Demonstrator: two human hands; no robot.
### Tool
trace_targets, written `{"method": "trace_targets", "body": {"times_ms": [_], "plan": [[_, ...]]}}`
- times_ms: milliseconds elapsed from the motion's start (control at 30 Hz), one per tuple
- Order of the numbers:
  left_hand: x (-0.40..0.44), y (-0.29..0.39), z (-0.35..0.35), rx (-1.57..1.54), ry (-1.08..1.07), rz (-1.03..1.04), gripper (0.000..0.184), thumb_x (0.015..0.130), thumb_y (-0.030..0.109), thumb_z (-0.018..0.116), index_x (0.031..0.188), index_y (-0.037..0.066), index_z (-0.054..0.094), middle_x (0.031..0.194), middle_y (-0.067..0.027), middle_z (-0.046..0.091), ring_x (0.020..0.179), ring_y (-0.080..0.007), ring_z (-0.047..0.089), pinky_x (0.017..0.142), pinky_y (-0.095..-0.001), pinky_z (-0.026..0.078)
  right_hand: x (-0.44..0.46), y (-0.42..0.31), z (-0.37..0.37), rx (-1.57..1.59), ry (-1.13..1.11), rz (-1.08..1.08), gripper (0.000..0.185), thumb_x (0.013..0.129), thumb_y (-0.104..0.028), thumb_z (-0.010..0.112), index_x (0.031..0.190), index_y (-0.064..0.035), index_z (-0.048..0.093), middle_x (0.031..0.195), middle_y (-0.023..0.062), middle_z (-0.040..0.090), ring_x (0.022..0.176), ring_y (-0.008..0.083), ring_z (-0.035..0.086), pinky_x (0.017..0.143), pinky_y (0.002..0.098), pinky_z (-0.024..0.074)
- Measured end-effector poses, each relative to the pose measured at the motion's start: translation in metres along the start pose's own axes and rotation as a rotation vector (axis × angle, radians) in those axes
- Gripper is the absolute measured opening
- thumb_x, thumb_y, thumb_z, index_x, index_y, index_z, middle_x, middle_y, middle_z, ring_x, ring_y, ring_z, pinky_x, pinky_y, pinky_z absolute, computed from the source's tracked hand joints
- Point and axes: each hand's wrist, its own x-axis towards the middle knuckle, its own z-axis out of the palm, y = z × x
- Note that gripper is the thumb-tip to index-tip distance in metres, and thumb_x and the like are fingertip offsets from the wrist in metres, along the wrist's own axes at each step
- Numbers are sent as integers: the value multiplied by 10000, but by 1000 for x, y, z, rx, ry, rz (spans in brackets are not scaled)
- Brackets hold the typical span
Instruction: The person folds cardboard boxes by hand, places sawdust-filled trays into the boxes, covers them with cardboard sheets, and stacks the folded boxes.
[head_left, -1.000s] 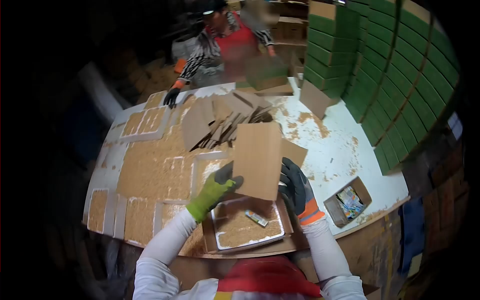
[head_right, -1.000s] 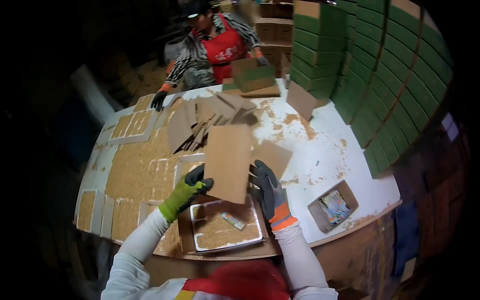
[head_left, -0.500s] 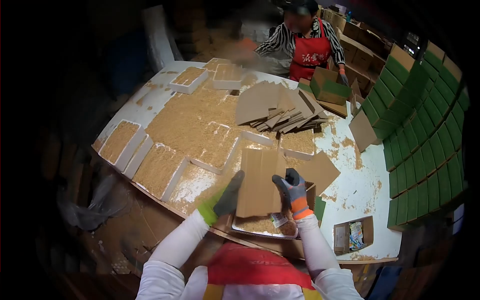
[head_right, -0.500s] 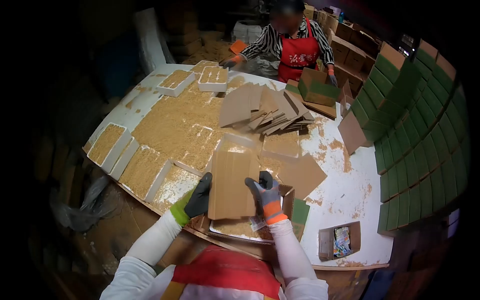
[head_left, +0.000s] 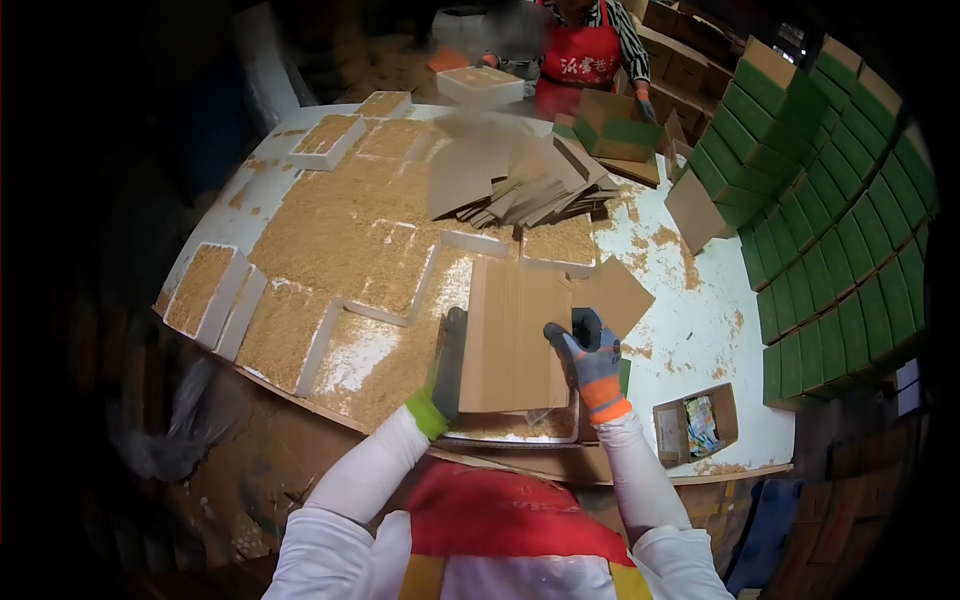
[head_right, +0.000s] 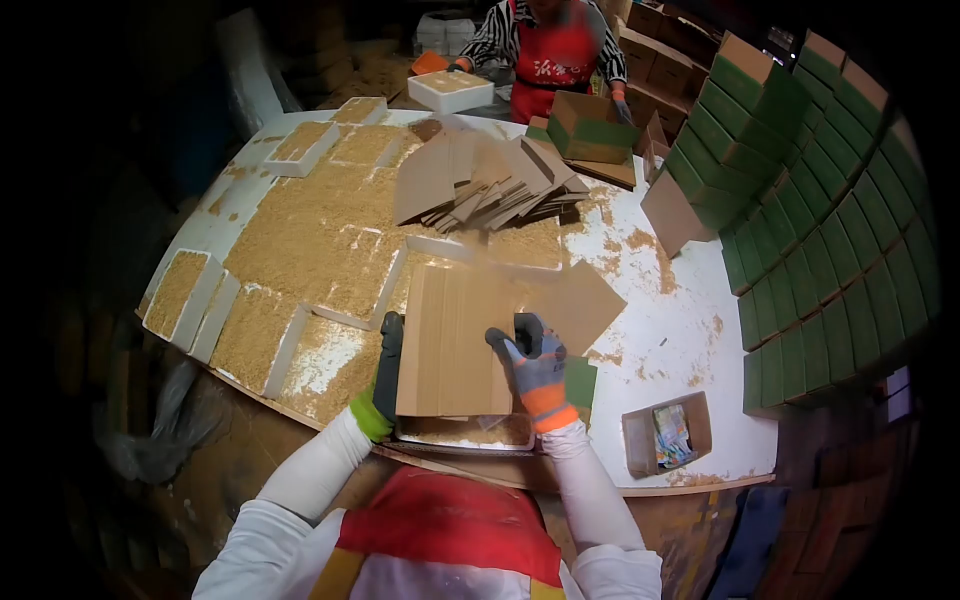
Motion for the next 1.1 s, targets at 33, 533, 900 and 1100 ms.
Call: {"method": "trace_targets", "body": {"times_ms": [33, 533, 900, 1100], "plan": [[1, -1, -2, 41, -10, 11, 709, 1013, 605, 275, 1404, 35, 437, 1331, -136, 548, 1169, -217, 557, 1000, -362, 463, -2, -3, 3, 76, -50, 120, 277, 822, -175, 763, 1007, -9, 641, 849, 91, 649, 723, 204, 595, 694, 322, 497], [-35, -8, -20, 2210, 430, 110, 817, 809, 161, 692, 1455, -89, 259, 1255, -285, 537, 951, -381, 640, 785, -431, 531, -49, 10, -20, -1096, -378, -269, 283, 814, -165, 619, 1095, -139, 632, 928, 58, 646, 870, 260, 624, 731, 387, 478], [-19, -30, -24, 2704, 59, -323, 623, 861, 397, 652, 1340, 26, 508, 1100, -171, 589, 960, -309, 612, 718, -406, 501, -49, 16, -8, -1116, -615, -291, 315, 867, -201, 530, 1143, -98, 641, 1207, 159, 549, 1203, 347, 479, 984, 449, 375], [-18, -42, -26, 2723, -329, -192, 798, 732, 428, 772, 1364, 35, 483, 1420, -226, 427, 1240, -443, 455, 943, -496, 461, -58, 14, 24, -979, -1060, -120, 852, 810, -477, 722, 1502, -186, 319, 1541, 243, 242, 1319, 536, 365, 930, 632, 439]]}}
